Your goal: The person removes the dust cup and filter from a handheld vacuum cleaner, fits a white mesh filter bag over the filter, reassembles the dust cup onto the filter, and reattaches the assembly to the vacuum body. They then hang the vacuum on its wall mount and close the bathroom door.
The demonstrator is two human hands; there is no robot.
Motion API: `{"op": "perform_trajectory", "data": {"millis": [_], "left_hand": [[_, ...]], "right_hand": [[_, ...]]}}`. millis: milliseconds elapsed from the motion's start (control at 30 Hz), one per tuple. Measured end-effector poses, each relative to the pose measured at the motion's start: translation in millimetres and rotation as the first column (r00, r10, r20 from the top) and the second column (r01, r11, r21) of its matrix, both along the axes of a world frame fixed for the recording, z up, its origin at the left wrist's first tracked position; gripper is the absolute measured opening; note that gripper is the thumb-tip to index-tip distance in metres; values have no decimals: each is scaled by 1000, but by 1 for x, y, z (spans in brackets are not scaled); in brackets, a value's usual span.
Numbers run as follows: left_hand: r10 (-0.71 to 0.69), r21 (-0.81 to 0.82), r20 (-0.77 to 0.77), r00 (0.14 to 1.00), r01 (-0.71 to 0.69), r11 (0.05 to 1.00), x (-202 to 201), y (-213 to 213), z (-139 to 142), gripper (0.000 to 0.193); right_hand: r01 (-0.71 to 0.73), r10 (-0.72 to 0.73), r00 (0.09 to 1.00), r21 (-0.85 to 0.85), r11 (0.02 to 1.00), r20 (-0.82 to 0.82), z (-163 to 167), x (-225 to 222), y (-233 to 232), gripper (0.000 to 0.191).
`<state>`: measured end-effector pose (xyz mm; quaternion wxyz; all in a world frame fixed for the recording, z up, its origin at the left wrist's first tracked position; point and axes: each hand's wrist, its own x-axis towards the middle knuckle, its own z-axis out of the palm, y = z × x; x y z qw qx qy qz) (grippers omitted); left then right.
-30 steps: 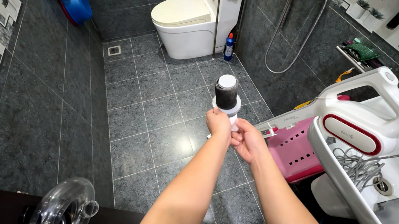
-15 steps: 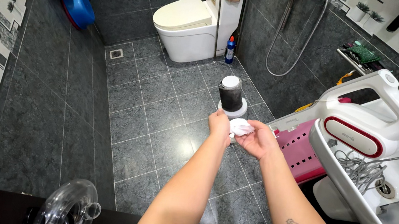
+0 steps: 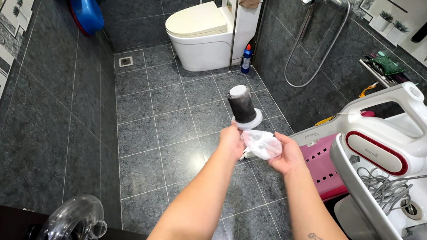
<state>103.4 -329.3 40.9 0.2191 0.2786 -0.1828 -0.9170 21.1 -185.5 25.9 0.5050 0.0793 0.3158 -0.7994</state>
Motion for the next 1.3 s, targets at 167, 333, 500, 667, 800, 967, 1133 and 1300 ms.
{"op": "perform_trajectory", "data": {"millis": [167, 333, 500, 667, 800, 967, 1133, 1300], "left_hand": [[42, -41, 27, 999, -41, 998, 8, -8, -5, 40], [38, -199, 225, 974, 8, 980, 15, -10, -5, 37], [18, -346, 322, 946, 100, 933, 14, -9, -2, 31], [53, -608, 430, 901, 245, 755, 12, -12, -7, 31], [85, -712, 433, 897, 283, 643, 8, -13, -8, 30], [83, -746, 477, 875, 353, 565, 7, -14, -3, 29], [84, -765, 509, 856, 405, 501, 7, -15, -3, 26], [17, -739, 532, 847, 454, 498, 6, -19, -3, 25]], "right_hand": [[-68, 72, 996, 90, 994, -48, 3, -10, 13, 42], [-71, 116, 978, 243, 967, -175, 7, -20, 21, 46], [-28, 144, 903, 277, 960, -406, 13, -38, 20, 30], [-130, 164, 717, 101, 986, -677, 29, -56, 21, 20], [-86, 197, 658, 187, 979, -726, 47, -61, 18, 13], [-39, 256, 573, 286, 957, -778, 62, -66, 17, 12], [-2, 316, 528, 371, 929, -788, 62, -68, 13, 13], [9, 338, 492, 392, 920, -802, 64, -68, 7, 12]]}}
